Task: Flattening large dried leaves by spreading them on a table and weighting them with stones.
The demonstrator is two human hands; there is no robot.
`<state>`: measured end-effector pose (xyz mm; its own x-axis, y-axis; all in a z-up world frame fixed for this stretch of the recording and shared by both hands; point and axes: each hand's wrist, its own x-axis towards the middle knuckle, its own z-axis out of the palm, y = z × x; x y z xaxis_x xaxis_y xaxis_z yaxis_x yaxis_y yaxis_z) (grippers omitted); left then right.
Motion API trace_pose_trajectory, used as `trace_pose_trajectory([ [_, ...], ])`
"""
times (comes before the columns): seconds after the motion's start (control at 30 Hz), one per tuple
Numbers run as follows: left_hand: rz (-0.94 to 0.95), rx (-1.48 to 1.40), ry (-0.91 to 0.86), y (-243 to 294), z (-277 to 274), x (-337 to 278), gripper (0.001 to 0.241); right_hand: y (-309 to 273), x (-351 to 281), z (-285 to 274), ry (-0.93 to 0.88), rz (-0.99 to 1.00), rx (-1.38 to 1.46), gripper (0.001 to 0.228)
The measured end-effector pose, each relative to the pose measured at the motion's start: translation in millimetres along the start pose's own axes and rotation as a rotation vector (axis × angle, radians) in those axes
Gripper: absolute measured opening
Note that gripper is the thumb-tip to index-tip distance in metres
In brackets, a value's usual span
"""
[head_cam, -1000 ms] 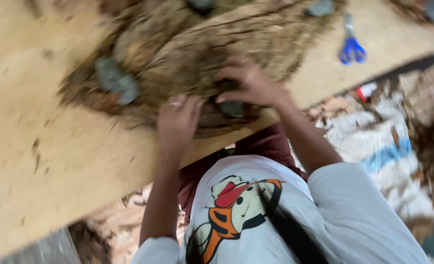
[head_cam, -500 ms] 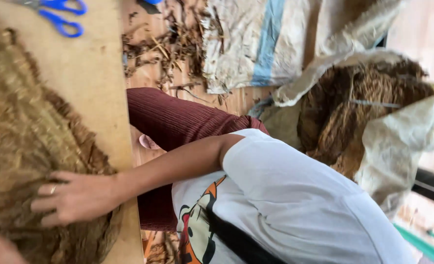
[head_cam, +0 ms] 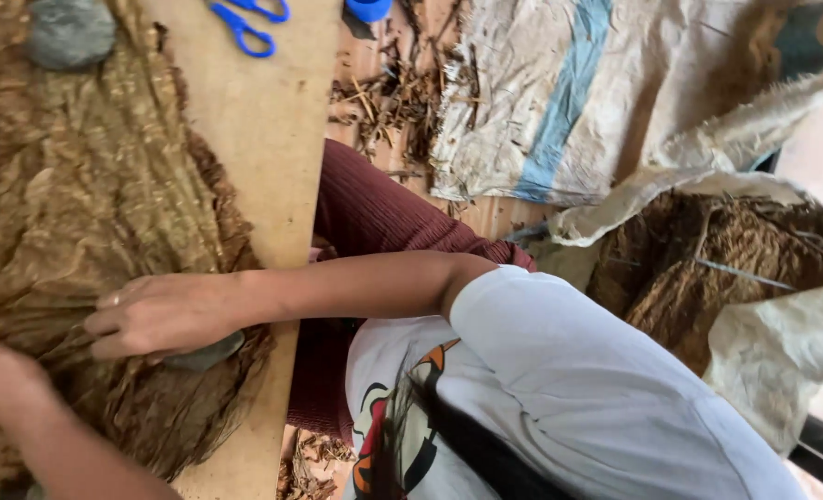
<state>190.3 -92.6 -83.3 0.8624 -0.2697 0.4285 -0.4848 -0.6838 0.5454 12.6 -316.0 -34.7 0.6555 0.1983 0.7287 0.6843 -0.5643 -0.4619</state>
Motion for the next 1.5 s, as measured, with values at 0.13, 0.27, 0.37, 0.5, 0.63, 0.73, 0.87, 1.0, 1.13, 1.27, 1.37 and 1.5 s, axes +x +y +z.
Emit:
trace_pose_trajectory([
  [0.13, 0.253, -0.110, -0.085, 51, -8, 8, 0.011, -14, -4, -2, 0.003, -0.082, -0.155, 0.009],
  [0.27, 0.372, 0.186, -0.055, 105, -20, -2, 0.018, -26, -19, -7, -0.024, -0.095, -0.256, 0.015],
  [0.37, 0.298, 0.344, -0.032, 125, -23, -8, 0.012, -32, -30, -22, -0.002, -0.111, -0.259, 0.012],
  [0.5, 0.360, 0.742, 0.035, 150, -32, -15, 0.003, -22, -43, -19, -0.047, -0.073, -0.171, 0.015],
  [0.63, 0.284, 0.764, -0.026, 185, -62, -33, 0.026, -24, -36, -25, 0.031, -0.099, -0.097, 0.015],
  [0.73, -0.141, 0.086, -0.476, 224, -90, -56, 0.035, -25, -27, -33, 0.043, -0.062, 0.062, 0.012],
  [0.87, 0.157, -0.237, -0.455, 199, -84, -92, 0.053, -23, -20, -33, 0.071, 0.088, 0.235, 0.010],
  [1.0, 0.069, -0.370, -0.438, 188, -79, -101, 0.035, -50, -8, -48, 0.037, 0.191, -0.042, 0.024],
  [1.13, -0.190, -0.577, -0.358, 156, -69, -101, 0.041, -76, -26, -44, -0.197, 0.351, -0.126, 0.051],
  [1.27, -0.234, -0.720, -0.321, 137, -73, -98, 0.049, -78, -38, -40, -0.439, 0.362, -0.440, 0.074],
  [1.37, -0.261, -0.786, -0.342, 141, -82, -94, 0.051, -78, -38, -42, -0.429, 0.332, -0.437, 0.070],
  [1.5, -0.231, -0.700, -0.425, 190, -95, -87, 0.053, -78, -33, -67, -0.423, 0.455, -0.054, 0.063],
])
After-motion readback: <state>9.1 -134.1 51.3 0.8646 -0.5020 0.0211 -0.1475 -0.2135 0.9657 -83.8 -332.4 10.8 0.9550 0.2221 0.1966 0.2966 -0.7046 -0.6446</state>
